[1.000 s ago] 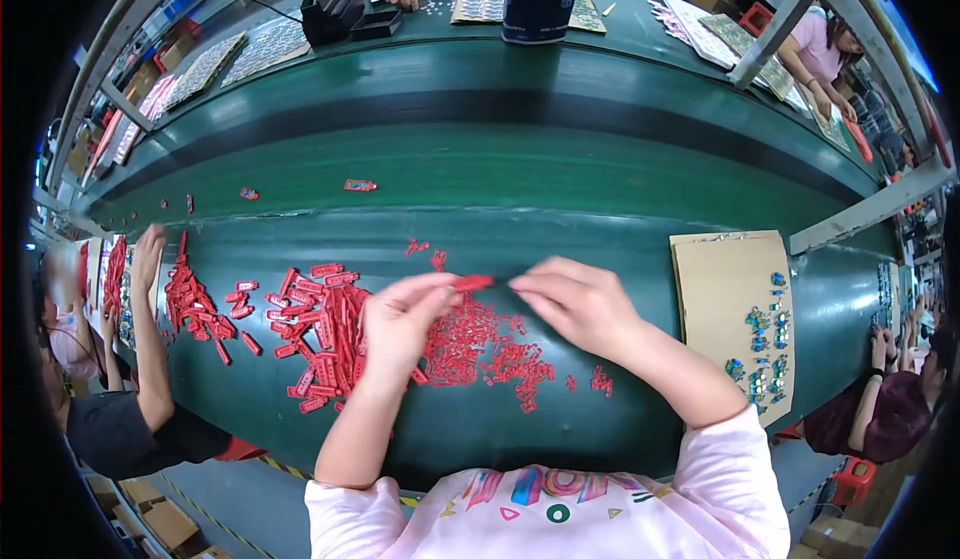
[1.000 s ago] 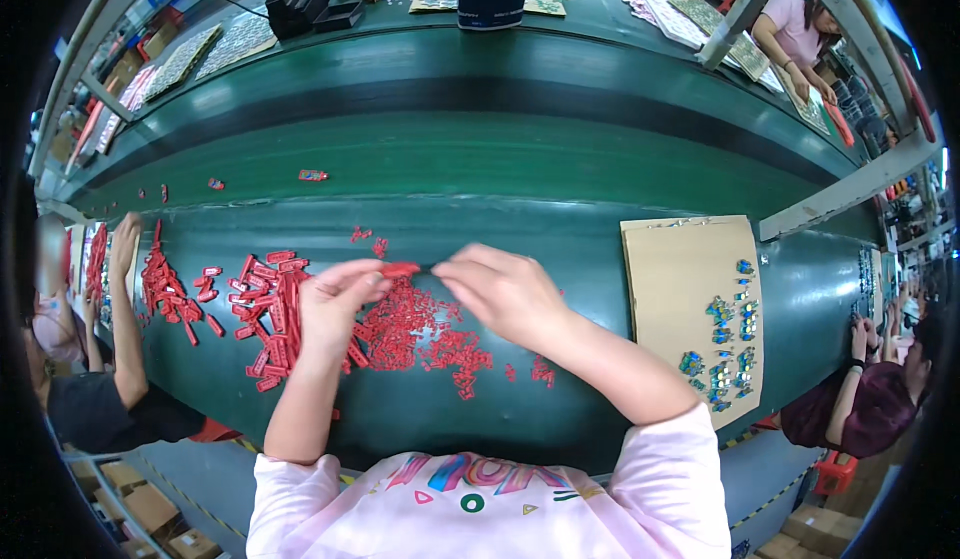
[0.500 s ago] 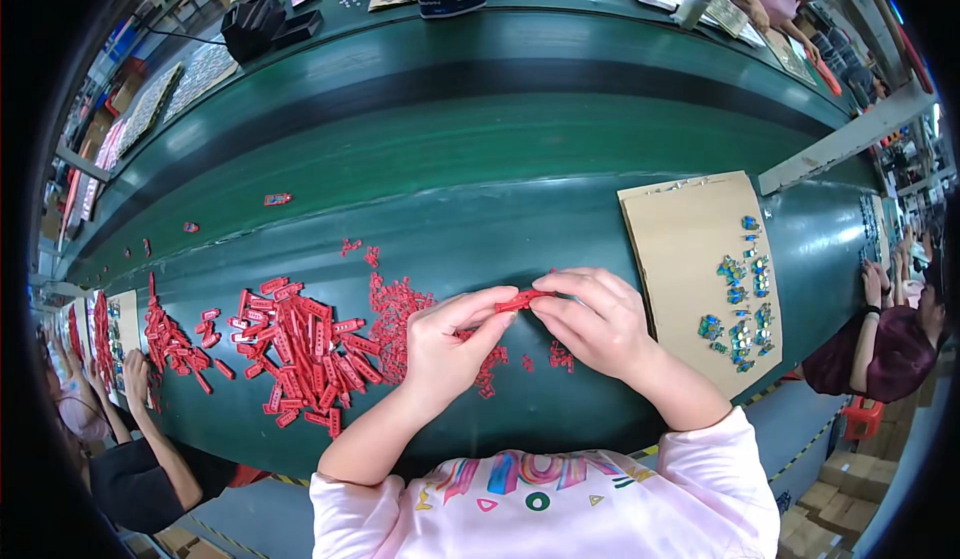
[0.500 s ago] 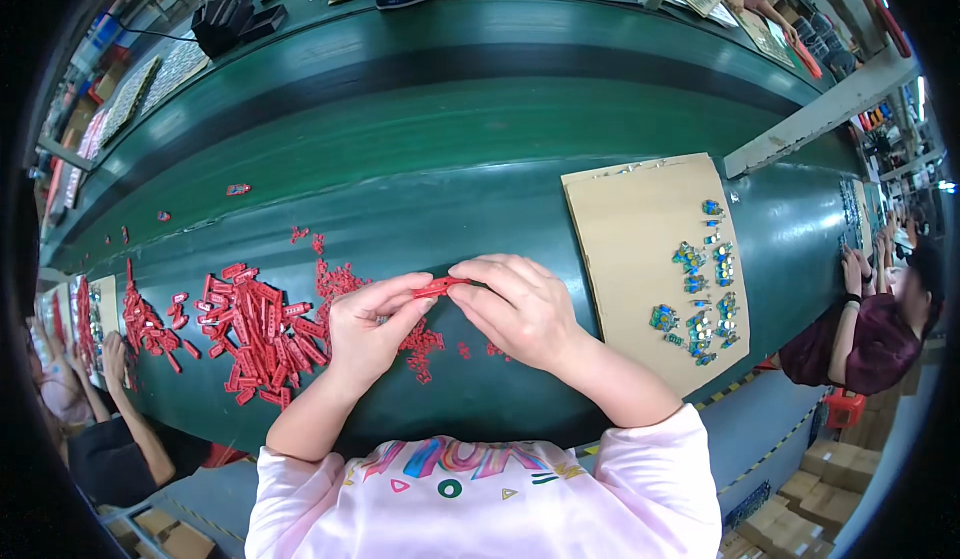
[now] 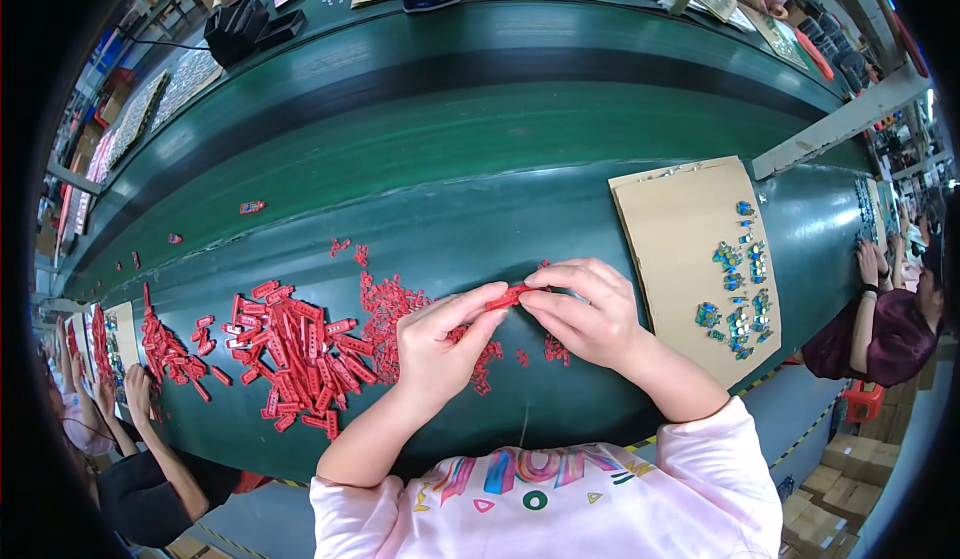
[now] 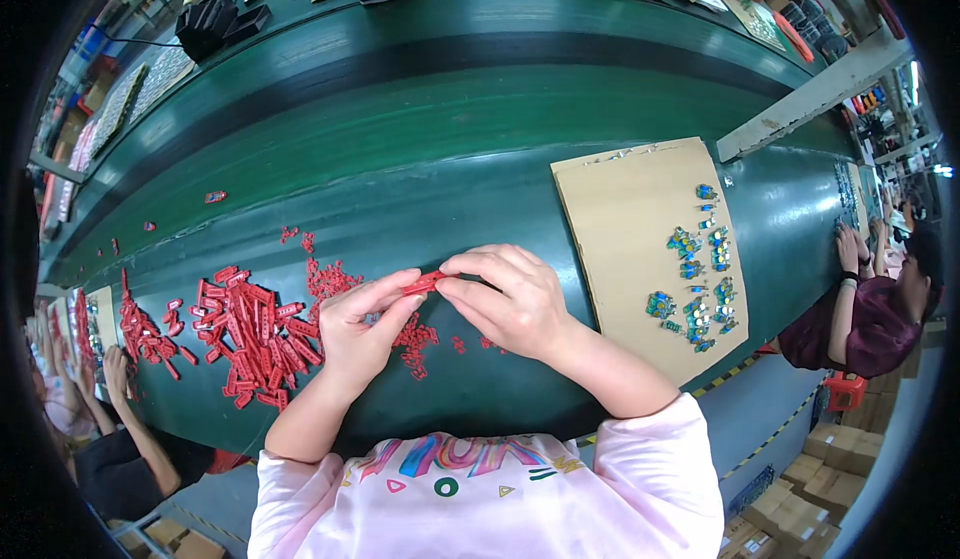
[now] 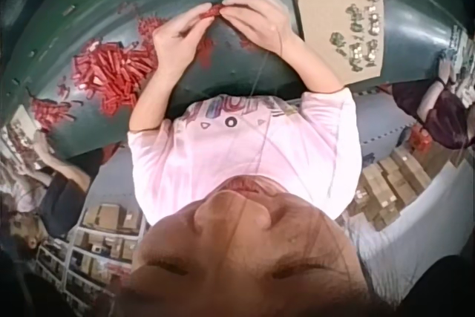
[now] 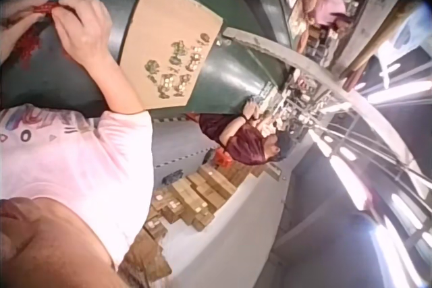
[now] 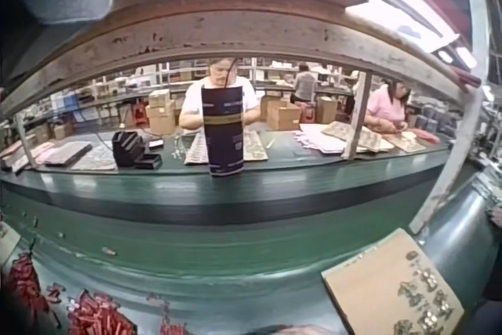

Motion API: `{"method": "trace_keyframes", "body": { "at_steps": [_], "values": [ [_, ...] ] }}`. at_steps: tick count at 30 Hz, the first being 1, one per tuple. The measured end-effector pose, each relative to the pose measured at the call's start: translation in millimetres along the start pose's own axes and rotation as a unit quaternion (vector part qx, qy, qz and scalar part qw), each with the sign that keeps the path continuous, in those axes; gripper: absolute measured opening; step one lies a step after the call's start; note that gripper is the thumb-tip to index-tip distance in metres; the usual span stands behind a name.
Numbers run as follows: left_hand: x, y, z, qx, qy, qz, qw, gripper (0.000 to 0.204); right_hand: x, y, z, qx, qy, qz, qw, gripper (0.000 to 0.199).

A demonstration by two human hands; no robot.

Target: Assembling small electronic connectors and components on an assembly line.

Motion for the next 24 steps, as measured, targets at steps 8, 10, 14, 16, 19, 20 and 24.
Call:
{"method": "trace_keyframes", "body": {
  "at_steps": [8, 10, 14, 16, 19, 20, 24],
  "values": [
    [-9, 3, -2, -0.011, -0.028, -0.039, 0.999, 0.033, 15, -20, -7, -0.051, 0.156, 0.160, 0.973, 0.018],
    [-8, 0, -2, -0.021, -0.057, -0.048, 0.997, 0.032, 43, -40, -15, -0.031, 0.214, 0.179, 0.960, 0.017],
    [-19, -6, -10, -0.005, -0.105, -0.084, 0.991, 0.030, 121, -114, -32, 0.016, 0.252, -0.096, 0.963, 0.023],
    [-17, -8, -9, 0.011, -0.111, -0.088, 0.990, 0.030, 161, -160, -46, 0.040, 0.289, -0.260, 0.921, 0.028],
    [-16, 6, -1, -0.004, -0.120, -0.118, 0.986, 0.030, 210, -198, -79, 0.093, 0.339, -0.363, 0.863, 0.032],
    [-14, 7, 0, -0.005, -0.128, -0.126, 0.984, 0.030, 224, -205, -87, 0.090, 0.411, -0.341, 0.841, 0.031],
    [-15, 2, -6, -0.002, -0.120, -0.124, 0.985, 0.031, 243, -202, -91, 0.066, 0.390, -0.273, 0.877, 0.022]
  ]
}}
Point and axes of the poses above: each hand's wrist, its own z-axis towards the middle knuckle, its own y-axis out of the palm, x = y × z, the point moved 3 cm from there along z, towards the middle knuckle, and after that the axes turned 9 degrees about y, right-handed, at the moved point
